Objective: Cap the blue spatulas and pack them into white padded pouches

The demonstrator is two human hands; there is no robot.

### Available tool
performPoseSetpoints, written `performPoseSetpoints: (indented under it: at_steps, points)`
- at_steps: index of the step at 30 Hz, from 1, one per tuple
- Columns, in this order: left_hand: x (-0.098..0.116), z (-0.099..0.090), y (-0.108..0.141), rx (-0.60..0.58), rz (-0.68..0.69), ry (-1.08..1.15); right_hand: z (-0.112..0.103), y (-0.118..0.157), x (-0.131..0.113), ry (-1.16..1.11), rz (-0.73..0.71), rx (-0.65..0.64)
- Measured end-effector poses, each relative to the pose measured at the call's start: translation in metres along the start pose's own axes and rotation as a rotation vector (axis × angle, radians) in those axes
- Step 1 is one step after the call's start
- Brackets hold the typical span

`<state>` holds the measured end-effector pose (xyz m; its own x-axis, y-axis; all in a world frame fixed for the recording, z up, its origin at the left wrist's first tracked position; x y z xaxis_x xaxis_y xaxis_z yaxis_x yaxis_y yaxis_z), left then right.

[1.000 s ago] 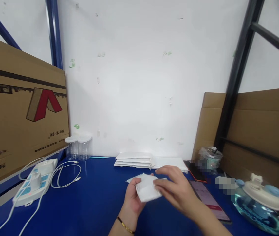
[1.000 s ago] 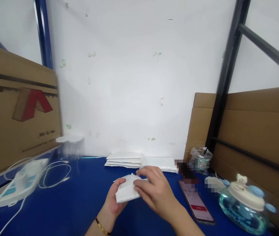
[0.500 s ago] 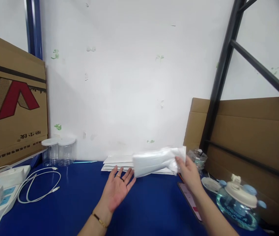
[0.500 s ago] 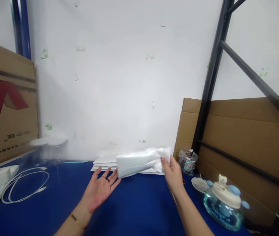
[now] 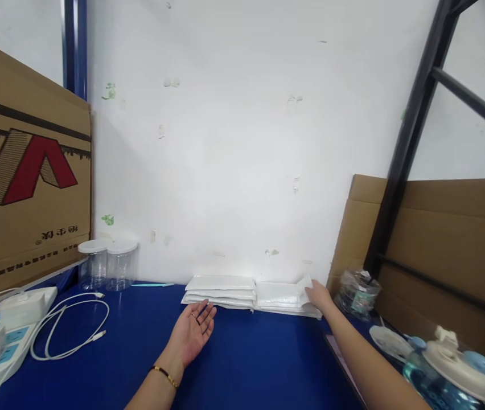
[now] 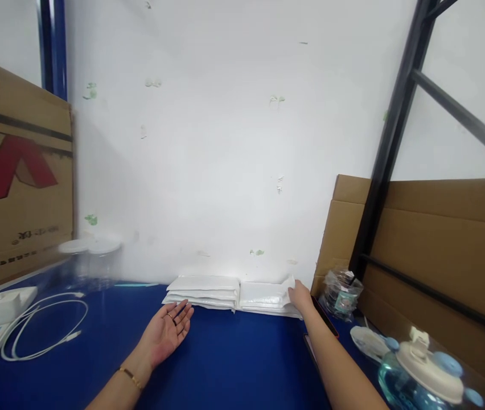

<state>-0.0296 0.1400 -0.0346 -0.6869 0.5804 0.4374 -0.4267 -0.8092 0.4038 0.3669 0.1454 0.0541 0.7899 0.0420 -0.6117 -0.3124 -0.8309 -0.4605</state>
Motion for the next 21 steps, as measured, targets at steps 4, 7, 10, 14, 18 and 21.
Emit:
performPoseSetpoints:
  at_steps: [4,7,10,14,18,21]
  points:
    - [0.002,0.0,-0.002,0.04,0.023,0.032,0.028,-0.002,-0.062,0.14,-0.234,-0.084]
    - [-0.001,0.001,-0.003,0.035,0.027,0.002,0.079,0.012,-0.122,0.18,-0.475,-0.273]
    - [-0.003,0.001,-0.001,0.043,0.045,-0.06,0.119,0.024,-0.167,0.262,-0.587,-0.366]
    - [-0.01,0.01,0.003,-0.018,0.04,-0.15,0.123,0.034,-0.2,0.383,-0.618,-0.34]
    - [-0.006,0.021,0.011,-0.033,0.141,-0.117,0.086,0.073,-0.207,0.41,-0.703,-0.329]
    - [0.007,0.028,0.022,-0.027,0.349,-0.056,0.065,0.124,-0.194,0.339,-0.805,-0.412]
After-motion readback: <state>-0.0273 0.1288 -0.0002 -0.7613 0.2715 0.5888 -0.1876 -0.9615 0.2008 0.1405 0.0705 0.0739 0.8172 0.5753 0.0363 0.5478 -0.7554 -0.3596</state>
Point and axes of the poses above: each hand's wrist, its own y-axis away from the middle knuckle, its own z-axis out of the palm, x = y × z, the point moved 8 cm from there along -y, towards the middle knuckle, and after that the axes turned 8 degrees about -z, right-handed, at the moved point
